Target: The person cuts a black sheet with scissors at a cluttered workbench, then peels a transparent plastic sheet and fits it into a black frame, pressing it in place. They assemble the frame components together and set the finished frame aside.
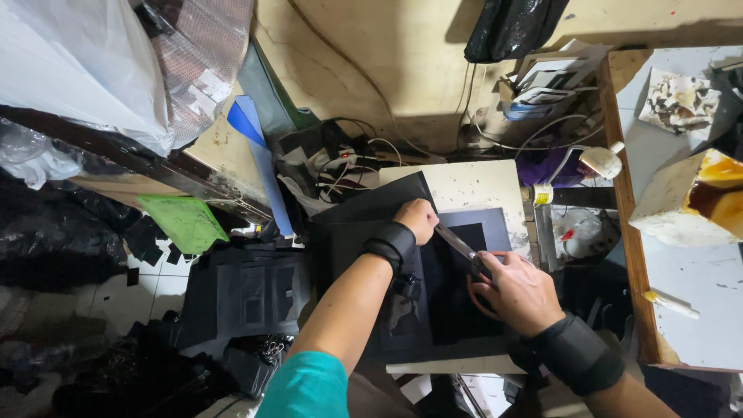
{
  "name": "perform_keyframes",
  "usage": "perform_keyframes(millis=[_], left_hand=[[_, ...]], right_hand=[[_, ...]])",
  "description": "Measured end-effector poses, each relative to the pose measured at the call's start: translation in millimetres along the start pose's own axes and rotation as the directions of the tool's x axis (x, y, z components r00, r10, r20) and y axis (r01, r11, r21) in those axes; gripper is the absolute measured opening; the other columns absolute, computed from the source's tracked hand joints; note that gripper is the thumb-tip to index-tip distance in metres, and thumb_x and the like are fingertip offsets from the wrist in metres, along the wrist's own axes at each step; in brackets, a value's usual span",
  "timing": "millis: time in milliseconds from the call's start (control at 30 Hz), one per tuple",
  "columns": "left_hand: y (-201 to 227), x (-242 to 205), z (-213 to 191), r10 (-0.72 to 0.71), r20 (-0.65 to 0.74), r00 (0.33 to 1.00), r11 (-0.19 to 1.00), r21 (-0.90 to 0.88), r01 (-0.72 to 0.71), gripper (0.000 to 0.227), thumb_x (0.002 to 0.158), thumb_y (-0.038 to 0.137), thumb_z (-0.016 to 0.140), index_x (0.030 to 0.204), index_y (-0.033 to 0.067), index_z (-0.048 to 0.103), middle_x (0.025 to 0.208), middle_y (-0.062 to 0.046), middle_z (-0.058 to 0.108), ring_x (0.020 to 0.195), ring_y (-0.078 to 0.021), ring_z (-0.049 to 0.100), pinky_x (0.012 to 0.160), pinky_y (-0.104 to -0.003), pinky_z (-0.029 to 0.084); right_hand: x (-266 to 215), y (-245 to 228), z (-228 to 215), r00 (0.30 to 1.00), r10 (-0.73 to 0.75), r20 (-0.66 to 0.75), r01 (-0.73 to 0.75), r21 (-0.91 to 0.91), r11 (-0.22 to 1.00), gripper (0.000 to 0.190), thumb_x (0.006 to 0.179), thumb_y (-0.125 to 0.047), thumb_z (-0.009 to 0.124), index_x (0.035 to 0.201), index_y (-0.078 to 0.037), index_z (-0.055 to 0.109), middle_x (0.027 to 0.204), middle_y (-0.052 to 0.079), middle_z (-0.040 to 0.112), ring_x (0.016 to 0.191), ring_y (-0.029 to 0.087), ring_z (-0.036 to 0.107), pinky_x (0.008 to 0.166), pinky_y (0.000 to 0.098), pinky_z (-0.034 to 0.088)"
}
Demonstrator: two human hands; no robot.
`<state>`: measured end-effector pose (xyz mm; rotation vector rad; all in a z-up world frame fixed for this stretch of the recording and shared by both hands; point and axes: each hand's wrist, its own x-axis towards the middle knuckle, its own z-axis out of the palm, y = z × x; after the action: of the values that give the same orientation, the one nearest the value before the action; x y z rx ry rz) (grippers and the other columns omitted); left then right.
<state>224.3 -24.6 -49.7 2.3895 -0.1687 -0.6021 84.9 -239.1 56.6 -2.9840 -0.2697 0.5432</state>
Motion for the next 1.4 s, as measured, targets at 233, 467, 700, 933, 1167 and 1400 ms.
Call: perform_keyframes(millis=[233, 467, 700, 933, 1167, 1400], left_hand=[[-14, 14, 6, 0.005, -0.023, 1.0, 1.0, -0.03, -0.006, 0.027, 0.087, 0.015, 0.054, 0.083, 0.0094, 0.081, 0.1, -0.018, 0.077, 0.106, -0.0395, 0.072, 0.09, -0.047, 0.059], [-9, 9, 2, -0.009, -0.031, 0.999, 1.0, -0.028, 0.008, 0.022, 0.089, 0.019, 0.063, 0.094, 0.0079, 0.081, 0.105, -0.017, 0.078, 0.112, -0.0364, 0.071, 0.095, -0.044, 0.059], [-10, 11, 4, -0.037, -0.012, 0.999, 0.999, -0.034, 0.037, 0.022, 0.091, 0.021, 0.063, 0.096, 0.0092, 0.081, 0.108, -0.014, 0.078, 0.114, -0.0338, 0.071, 0.097, -0.044, 0.059], [-2, -3, -9, -0.006, -0.039, 0.999, 1.0, -0.029, 0.004, 0.021, 0.093, 0.022, 0.065, 0.1, 0.0089, 0.08, 0.109, -0.014, 0.078, 0.115, -0.0331, 0.071, 0.098, -0.044, 0.058], [-8, -107, -68, 0.221, -0.001, 0.975, 0.963, 0.158, -0.218, 0.031, 0.095, 0.023, 0.053, 0.075, 0.011, 0.073, 0.085, -0.015, 0.077, 0.085, -0.0379, 0.072, 0.08, -0.052, 0.05], [-90, -161, -37, 0.057, -0.158, 0.986, 0.964, 0.266, -0.013, 0.022, 0.089, 0.036, 0.072, 0.086, 0.0145, 0.066, 0.093, -0.009, 0.074, 0.092, -0.0357, 0.069, 0.08, -0.048, 0.051]], right_hand=[[4, 14, 22, 0.996, -0.068, -0.052, 0.064, -0.071, 0.995, 0.067, 0.085, -0.047, 0.073, 0.146, -0.036, 0.048, 0.103, 0.004, 0.064, 0.093, 0.029, 0.077, 0.077, 0.0434, 0.065], [-10, 6, 1, 0.99, -0.079, -0.117, 0.071, -0.075, 0.995, 0.068, 0.082, -0.054, 0.073, 0.144, -0.036, 0.051, 0.1, 0.004, 0.062, 0.093, 0.029, 0.077, 0.076, 0.0439, 0.065], [6, 6, 20, 0.994, -0.09, -0.07, 0.087, -0.047, 0.995, 0.065, 0.086, -0.048, 0.071, 0.145, -0.037, 0.047, 0.102, 0.004, 0.062, 0.094, 0.031, 0.077, 0.076, 0.045, 0.065], [-1, 15, 28, 0.995, -0.058, -0.081, 0.06, 0.022, 0.998, 0.066, 0.084, -0.05, 0.073, 0.144, -0.041, 0.047, 0.122, 0.001, 0.067, 0.107, 0.027, 0.075, 0.082, 0.0427, 0.065], [-59, 43, 3, 0.98, 0.114, -0.163, -0.095, 0.12, 0.988, 0.054, 0.084, -0.061, 0.065, 0.133, -0.039, 0.06, 0.112, -0.004, 0.071, 0.087, 0.025, 0.076, 0.067, 0.0395, 0.057], [-63, 25, 1, 0.971, 0.061, -0.23, -0.032, 0.124, 0.992, 0.052, 0.081, -0.062, 0.067, 0.127, -0.038, 0.064, 0.102, -0.001, 0.072, 0.078, 0.028, 0.076, 0.065, 0.0416, 0.058]])
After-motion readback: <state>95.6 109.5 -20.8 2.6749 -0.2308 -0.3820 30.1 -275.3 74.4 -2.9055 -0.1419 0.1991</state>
